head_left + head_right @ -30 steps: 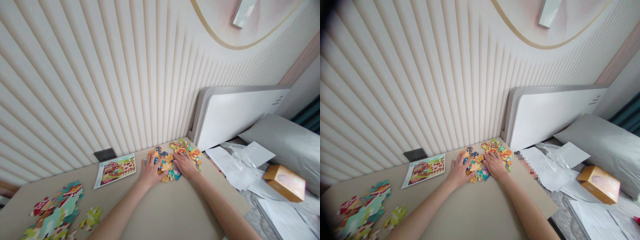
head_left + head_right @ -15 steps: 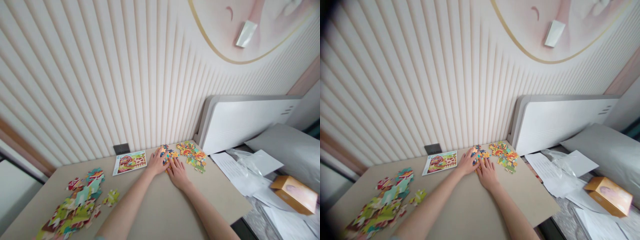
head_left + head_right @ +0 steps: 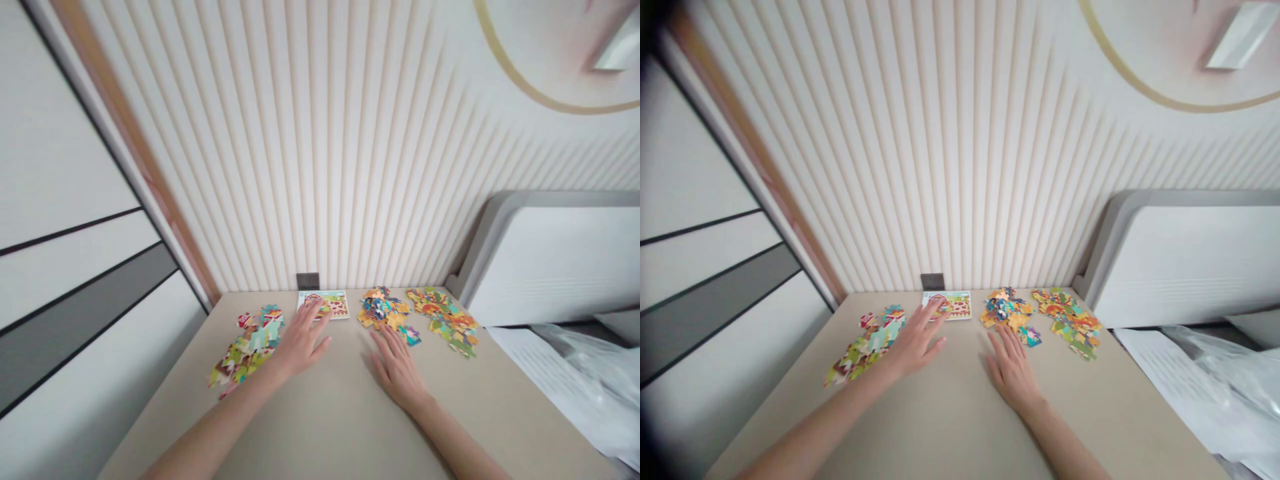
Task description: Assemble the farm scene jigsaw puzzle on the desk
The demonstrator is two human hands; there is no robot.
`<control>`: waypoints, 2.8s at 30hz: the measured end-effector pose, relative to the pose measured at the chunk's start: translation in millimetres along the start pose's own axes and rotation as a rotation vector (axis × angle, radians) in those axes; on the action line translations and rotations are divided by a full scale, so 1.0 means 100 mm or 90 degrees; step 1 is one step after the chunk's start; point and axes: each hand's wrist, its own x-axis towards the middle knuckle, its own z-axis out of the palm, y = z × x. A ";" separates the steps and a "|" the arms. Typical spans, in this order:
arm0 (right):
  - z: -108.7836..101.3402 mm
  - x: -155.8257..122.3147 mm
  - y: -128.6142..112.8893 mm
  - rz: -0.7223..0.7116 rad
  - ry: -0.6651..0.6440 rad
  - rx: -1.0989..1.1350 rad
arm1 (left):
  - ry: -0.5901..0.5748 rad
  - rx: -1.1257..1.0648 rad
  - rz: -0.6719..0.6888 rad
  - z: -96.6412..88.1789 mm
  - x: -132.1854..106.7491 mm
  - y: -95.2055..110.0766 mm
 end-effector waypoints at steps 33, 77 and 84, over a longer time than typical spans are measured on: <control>0.35 0.59 -1.69 -0.216 -0.274 0.169 | -0.052 -0.063 -0.233 0.05 -1.44 -0.51; 0.74 1.50 -0.79 0.126 -0.074 -0.002 | 0.007 -0.107 -0.127 0.16 -0.70 -0.89; 0.28 0.79 -0.77 -0.155 -0.200 0.209 | 0.037 -0.076 -0.206 0.17 -0.78 -1.07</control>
